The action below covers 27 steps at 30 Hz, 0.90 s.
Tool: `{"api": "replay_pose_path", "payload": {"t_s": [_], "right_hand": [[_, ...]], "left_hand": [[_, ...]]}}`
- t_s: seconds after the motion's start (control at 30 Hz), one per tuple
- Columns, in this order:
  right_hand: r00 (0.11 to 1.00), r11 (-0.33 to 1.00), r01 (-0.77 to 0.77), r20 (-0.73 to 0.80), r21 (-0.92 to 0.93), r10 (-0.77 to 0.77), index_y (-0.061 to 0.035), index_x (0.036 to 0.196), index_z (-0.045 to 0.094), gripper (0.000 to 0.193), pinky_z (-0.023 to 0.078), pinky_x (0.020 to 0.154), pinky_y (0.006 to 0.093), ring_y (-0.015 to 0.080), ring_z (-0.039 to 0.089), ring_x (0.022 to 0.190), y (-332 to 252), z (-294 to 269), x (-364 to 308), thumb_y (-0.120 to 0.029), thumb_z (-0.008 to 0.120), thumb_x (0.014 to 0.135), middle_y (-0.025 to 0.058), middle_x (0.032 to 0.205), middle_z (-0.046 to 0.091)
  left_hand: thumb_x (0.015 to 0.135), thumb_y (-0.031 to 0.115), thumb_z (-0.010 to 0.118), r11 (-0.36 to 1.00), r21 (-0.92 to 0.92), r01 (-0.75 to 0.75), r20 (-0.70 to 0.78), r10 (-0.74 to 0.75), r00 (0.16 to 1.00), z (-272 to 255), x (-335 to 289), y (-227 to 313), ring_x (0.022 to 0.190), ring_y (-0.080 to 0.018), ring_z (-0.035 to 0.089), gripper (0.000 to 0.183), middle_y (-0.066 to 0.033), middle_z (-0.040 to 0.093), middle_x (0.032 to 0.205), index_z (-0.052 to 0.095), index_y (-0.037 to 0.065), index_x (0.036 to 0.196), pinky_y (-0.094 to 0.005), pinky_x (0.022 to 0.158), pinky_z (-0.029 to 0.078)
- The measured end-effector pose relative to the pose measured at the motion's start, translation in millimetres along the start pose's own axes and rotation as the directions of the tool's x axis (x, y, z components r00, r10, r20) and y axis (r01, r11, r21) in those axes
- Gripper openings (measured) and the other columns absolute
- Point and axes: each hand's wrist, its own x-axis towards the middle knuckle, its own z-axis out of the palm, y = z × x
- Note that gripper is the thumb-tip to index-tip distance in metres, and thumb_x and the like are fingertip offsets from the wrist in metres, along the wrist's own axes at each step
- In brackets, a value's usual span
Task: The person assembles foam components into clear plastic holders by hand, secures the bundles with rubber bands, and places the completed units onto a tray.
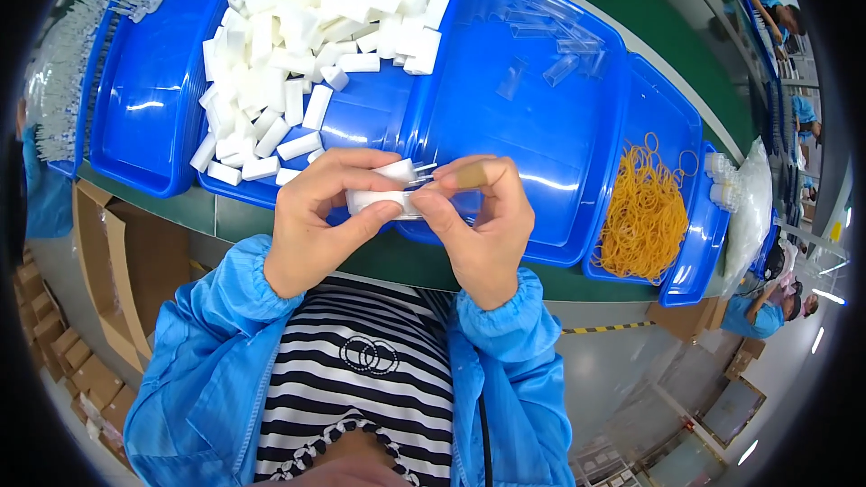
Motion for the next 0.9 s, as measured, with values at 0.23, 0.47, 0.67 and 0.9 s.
{"api": "replay_pose_path", "payload": {"t_s": [0.23,0.47,0.67,0.9], "right_hand": [[0.967,0.96,0.244,-0.04,-0.141,-0.251,-0.0019,0.094,0.058,0.029,0.051,0.082,0.0306,0.0179,0.065,0.09,7,4,-2,-0.002,0.082,0.077,0.0158,0.106,0.06],[0.998,0.998,-0.025,0.053,-0.061,0.028,-0.001,0.094,0.059,0.029,0.052,0.081,0.0302,0.0171,0.067,0.088,-13,-1,6,-0.003,0.082,0.077,0.0158,0.11,0.06],[1.0,0.999,0.005,0.029,-0.054,-0.004,-0.001,0.096,0.06,0.027,0.051,0.082,0.0289,0.0163,0.066,0.091,-1,7,1,-0.004,0.081,0.079,0.0139,0.108,0.063],[0.983,0.988,0.112,0.155,-0.11,-0.094,-0.0012,0.102,0.06,0.024,0.05,0.088,0.0306,0.0189,0.064,0.099,-5,-14,7,-0.002,0.076,0.083,0.0151,0.103,0.068]], "left_hand": [[0.082,0.005,0.076,0.983,0.114,-0.142,0.043,0.138,0.99,-3,1,-1,0.101,-0.0262,0.067,0.019,-0.0172,0.065,0.116,0.073,0.002,0.1,-0.0331,0.083,0.054],[0.084,0.006,0.075,0.994,0.06,-0.096,0.029,0.095,0.995,-5,-1,-2,0.103,-0.0271,0.067,0.021,-0.0161,0.065,0.118,0.073,0.003,0.105,-0.0339,0.085,0.054],[0.084,0.004,0.075,0.971,0.176,-0.162,0.044,0.157,0.987,-4,-2,1,0.104,-0.0274,0.066,0.026,-0.0152,0.064,0.12,0.073,0.004,0.109,-0.0334,0.086,0.055],[0.087,0.0,0.07,0.963,0.184,-0.196,0.134,0.173,0.976,-11,1,3,0.11,-0.0239,0.064,0.031,-0.0151,0.061,0.127,0.069,0.003,0.118,-0.0328,0.086,0.055]]}}
